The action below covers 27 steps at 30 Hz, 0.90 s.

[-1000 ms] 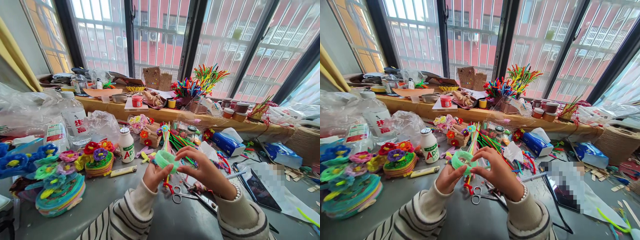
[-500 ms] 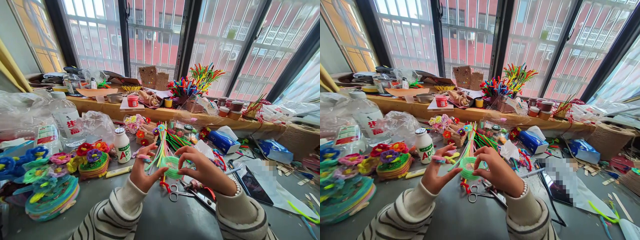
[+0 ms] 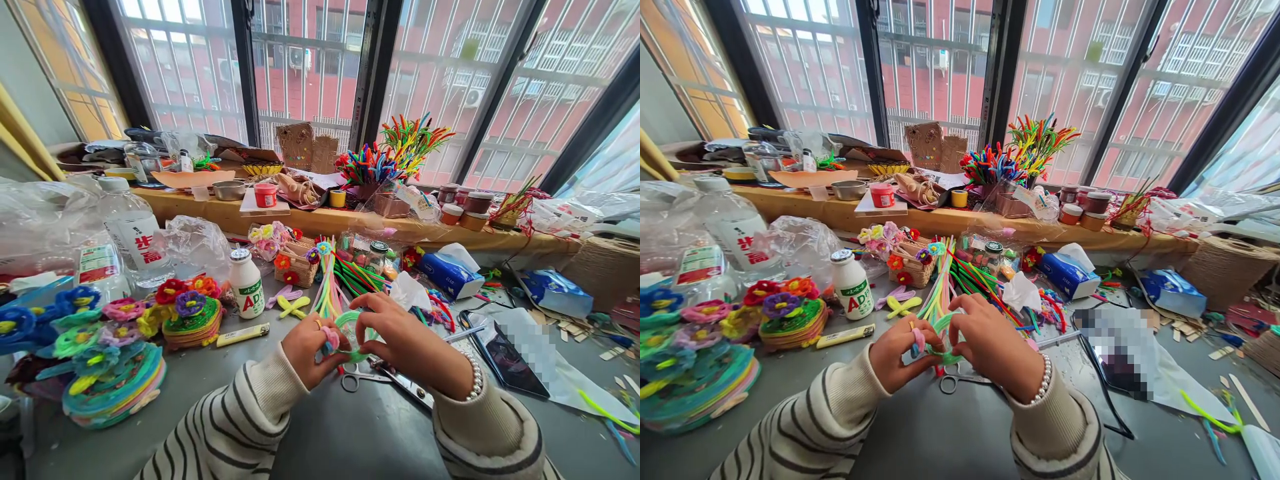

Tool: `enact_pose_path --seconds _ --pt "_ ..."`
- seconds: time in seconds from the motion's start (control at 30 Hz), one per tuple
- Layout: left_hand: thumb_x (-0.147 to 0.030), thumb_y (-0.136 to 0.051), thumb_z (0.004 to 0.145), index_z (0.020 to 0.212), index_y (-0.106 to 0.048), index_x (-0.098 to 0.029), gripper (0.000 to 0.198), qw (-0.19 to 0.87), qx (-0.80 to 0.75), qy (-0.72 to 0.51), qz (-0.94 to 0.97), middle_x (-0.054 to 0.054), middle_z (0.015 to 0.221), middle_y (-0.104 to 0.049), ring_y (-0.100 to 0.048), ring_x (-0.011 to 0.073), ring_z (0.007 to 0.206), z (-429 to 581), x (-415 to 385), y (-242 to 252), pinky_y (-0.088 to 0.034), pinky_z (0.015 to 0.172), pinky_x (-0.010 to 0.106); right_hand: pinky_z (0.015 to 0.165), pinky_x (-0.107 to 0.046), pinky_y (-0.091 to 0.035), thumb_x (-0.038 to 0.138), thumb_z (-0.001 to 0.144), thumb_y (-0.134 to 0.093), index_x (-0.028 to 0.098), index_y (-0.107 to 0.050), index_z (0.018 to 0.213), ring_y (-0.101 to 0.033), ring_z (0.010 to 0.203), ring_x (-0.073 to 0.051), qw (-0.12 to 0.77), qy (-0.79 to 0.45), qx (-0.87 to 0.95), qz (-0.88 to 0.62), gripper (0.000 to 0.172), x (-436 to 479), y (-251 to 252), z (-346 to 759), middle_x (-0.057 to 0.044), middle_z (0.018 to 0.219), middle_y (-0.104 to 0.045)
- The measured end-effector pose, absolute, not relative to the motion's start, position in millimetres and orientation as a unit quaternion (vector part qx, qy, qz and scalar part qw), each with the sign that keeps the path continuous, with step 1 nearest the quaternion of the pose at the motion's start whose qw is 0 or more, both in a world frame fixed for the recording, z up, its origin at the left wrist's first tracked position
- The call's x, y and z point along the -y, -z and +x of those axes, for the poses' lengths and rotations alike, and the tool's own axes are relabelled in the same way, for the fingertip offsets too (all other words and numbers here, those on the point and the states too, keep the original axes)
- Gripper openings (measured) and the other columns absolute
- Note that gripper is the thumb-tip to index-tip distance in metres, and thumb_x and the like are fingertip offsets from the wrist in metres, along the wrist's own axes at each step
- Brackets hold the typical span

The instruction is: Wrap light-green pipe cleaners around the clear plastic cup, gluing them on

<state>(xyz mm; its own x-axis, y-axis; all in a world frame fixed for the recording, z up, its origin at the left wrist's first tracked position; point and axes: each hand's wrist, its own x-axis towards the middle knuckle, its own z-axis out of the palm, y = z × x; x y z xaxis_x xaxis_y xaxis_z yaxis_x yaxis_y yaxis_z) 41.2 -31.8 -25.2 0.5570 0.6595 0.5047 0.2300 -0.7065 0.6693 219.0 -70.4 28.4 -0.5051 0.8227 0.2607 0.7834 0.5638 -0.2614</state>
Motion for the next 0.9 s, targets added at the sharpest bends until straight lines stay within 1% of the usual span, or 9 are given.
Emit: enact_pose_path --seconds 0.17,0.3,0.33,0.4,0.47,0.5,0.57,0.7,0.9 --pt "-0.031 -0.061 0.066 0.067 -0.066 -0.022 0.01 0.271 -0.286 -0.368 0.842 0.004 0.069 -0.065 -0.049 0.0185 0.068 44 34 31 -0.034 0.065 0.029 0.089 -0.04 -0.039 0.008 0.067 -0.062 0.018 -0.058 0.072 -0.046 0.106 -0.021 0.177 -0.048 0.87 -0.458 0.013 71 -28 216 -0.008 0.11 -0.051" --pt "-0.031 -0.062 0.065 0.064 -0.066 -0.022 0.009 0.308 -0.3 -0.385 0.817 0.003 0.064 -0.064 -0.049 0.018 0.068 45 34 31 -0.034 0.066 0.029 0.089 -0.04 -0.04 0.008 0.067 -0.061 0.019 -0.057 0.075 -0.045 0.108 -0.021 0.194 -0.043 0.869 -0.453 0.014 71 -28 214 -0.008 0.112 -0.051" --pt "-0.031 -0.062 0.065 0.064 -0.066 -0.022 0.01 0.325 -0.308 -0.391 0.804 0.003 0.063 -0.064 -0.049 0.0179 0.068 45 34 30 -0.034 0.065 0.029 0.09 -0.04 -0.039 0.009 0.068 -0.061 0.019 -0.057 0.08 -0.045 0.109 -0.021 0.209 -0.045 0.865 -0.453 0.017 71 -28 214 -0.008 0.113 -0.051" --pt "-0.032 -0.064 0.064 0.064 -0.066 -0.022 0.011 0.372 -0.328 -0.41 0.766 0.002 0.063 -0.063 -0.05 0.0172 0.066 43 32 29 -0.035 0.065 0.029 0.091 -0.041 -0.039 0.016 0.07 -0.062 0.021 -0.052 0.099 -0.043 0.11 -0.022 0.265 -0.053 0.844 -0.463 0.031 68 -28 215 -0.009 0.115 -0.049" --pt "-0.032 -0.066 0.062 0.065 -0.066 -0.02 0.012 0.43 -0.34 -0.44 0.711 0.002 0.064 -0.062 -0.052 0.0166 0.065 41 30 27 -0.036 0.064 0.028 0.089 -0.042 -0.041 0.028 0.072 -0.06 0.02 -0.042 0.114 -0.046 0.108 -0.022 0.336 -0.073 0.796 -0.498 0.046 65 -28 217 -0.011 0.117 -0.048" --pt "-0.032 -0.067 0.061 0.065 -0.066 -0.019 0.013 0.461 -0.343 -0.46 0.677 0.003 0.064 -0.062 -0.052 0.0164 0.065 41 29 26 -0.037 0.064 0.028 0.086 -0.042 -0.043 0.035 0.073 -0.058 0.019 -0.04 0.116 -0.048 0.105 -0.023 0.365 -0.086 0.766 -0.522 0.049 64 -29 219 -0.012 0.117 -0.048" --pt "-0.033 -0.069 0.059 0.063 -0.066 -0.018 0.016 0.513 -0.341 -0.498 0.61 0.002 0.063 -0.061 -0.053 0.0159 0.063 40 28 24 -0.038 0.063 0.028 0.078 -0.041 -0.047 0.043 0.075 -0.053 0.016 -0.045 0.111 -0.054 0.096 -0.023 0.38 -0.124 0.721 -0.566 0.045 62 -29 220 -0.014 0.111 -0.052" --pt "-0.034 -0.071 0.056 0.061 -0.065 -0.018 0.018 0.553 -0.341 -0.533 0.541 0.0 0.059 -0.058 -0.051 0.0133 0.059 40 27 23 -0.039 0.06 0.026 0.07 -0.034 -0.049 0.043 0.079 -0.048 0.016 -0.056 0.094 -0.059 0.081 -0.019 0.29 -0.234 0.749 -0.548 0.032 64 -33 214 -0.008 0.091 -0.063" --pt "-0.033 -0.071 0.057 0.057 -0.065 -0.018 0.016 0.543 -0.288 -0.553 0.563 0.002 0.063 -0.06 -0.053 0.0153 0.067 39 24 22 -0.041 0.068 0.028 0.067 -0.028 -0.046 0.037 0.08 -0.049 0.017 -0.058 0.086 -0.059 0.076 -0.016 0.282 -0.215 0.77 -0.531 0.023 69 -37 200 -0.005 0.082 -0.064"
